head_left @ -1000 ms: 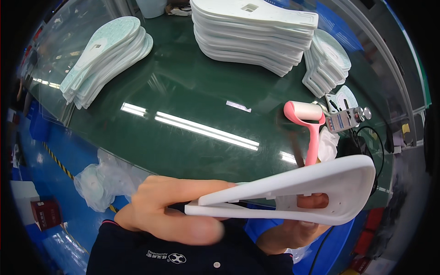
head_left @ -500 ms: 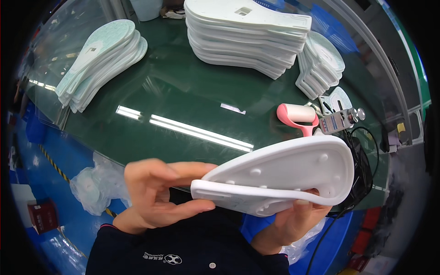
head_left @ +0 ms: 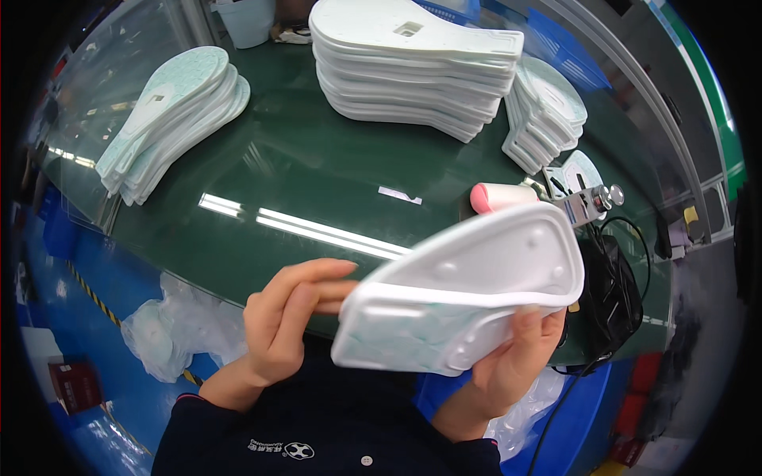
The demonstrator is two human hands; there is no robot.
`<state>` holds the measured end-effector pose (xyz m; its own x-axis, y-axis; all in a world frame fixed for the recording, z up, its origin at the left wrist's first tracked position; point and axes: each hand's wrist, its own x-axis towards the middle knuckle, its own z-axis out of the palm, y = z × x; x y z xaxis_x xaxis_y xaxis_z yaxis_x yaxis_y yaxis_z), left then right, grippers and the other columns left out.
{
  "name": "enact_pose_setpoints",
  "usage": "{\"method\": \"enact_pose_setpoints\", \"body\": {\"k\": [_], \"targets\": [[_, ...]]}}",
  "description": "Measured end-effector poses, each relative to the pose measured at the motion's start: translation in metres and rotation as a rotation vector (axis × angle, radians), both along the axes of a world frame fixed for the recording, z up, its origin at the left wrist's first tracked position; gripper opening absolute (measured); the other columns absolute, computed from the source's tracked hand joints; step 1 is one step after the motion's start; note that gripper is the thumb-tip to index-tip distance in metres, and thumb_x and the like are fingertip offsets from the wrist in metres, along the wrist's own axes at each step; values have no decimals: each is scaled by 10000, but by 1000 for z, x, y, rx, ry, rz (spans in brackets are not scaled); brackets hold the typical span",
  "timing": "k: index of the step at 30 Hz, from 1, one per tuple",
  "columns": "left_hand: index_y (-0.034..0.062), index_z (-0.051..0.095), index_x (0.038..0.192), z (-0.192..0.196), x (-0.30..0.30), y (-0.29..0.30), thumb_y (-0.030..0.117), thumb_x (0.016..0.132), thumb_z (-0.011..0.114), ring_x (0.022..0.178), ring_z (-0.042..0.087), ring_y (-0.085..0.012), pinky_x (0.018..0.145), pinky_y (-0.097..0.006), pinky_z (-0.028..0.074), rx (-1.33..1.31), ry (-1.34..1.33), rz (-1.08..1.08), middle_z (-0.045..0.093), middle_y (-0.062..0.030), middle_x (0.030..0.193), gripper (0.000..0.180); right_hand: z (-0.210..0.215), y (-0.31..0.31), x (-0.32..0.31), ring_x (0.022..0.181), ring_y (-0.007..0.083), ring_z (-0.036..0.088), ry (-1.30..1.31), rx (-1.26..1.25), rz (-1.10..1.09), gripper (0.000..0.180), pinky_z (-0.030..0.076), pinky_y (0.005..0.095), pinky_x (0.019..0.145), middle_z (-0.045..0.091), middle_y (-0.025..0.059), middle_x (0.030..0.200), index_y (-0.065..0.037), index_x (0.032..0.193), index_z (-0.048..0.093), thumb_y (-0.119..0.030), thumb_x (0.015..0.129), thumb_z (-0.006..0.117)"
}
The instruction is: The person inspects white plastic shoe insoles with a green pattern, using a pink lint roller to clean the surface and a small tool to remove burrs from the edges. They handle the insoles one by one, turning them over to check both sides, and use scissors to trim excess material from the edges.
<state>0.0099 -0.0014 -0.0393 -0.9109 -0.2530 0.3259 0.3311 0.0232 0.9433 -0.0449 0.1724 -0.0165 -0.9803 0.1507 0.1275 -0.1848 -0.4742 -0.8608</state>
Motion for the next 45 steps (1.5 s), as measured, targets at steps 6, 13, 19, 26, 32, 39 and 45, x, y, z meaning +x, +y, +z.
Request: {"method": "enact_pose_setpoints", "body": {"k": [6,13,19,26,32,39,45], "targets": [[-37,310,1274,-22,-18,-28,88,744,617,1258,280,-283,1006,-348,239,-199,-33,-130,318,-223,1319,625,-3,10,2,977,228,551,74,70,-127,637,443,343,858,536,155,1084,58,1169,420,-81,622,717],[3,340,1285,-35,-16,-16,53,572,769,1125,464,-255,992,-350,267,-38,-300,-426,521,-172,1161,834,3,1,12,950,234,567,398,294,198,634,451,340,825,581,161,1010,45,1151,444,22,584,727],[79,669,884,-35,-32,-8,182,678,662,1028,549,-256,1006,-458,240,-299,-25,-283,650,-56,924,230,8,6,10,912,213,591,503,597,323,519,406,422,893,629,63,977,-35,1057,567,20,556,691],[76,667,850,-27,-32,-16,110,661,663,989,571,-247,1002,-466,242,-391,24,-177,661,-50,860,193,8,11,11,905,215,594,520,626,274,530,386,435,904,637,74,937,-33,1044,569,57,535,686],[79,646,730,-19,-30,-28,36,555,720,863,611,-236,990,-513,236,-305,181,59,659,-37,743,195,-7,15,5,904,236,592,424,527,122,564,388,404,902,625,159,924,49,1101,498,71,574,697],[119,576,720,45,-15,-15,120,725,636,744,596,-187,964,-589,262,-809,390,289,612,11,647,60,-22,3,4,1175,274,396,268,515,148,782,329,348,957,337,226,1300,67,1298,239,101,626,637],[165,606,756,54,-13,-11,170,663,683,790,592,-114,974,-591,253,-1028,391,191,611,86,696,121,-15,-1,1,1221,376,312,564,487,-100,861,233,453,1009,336,226,1302,33,1287,266,-33,558,720]]}}
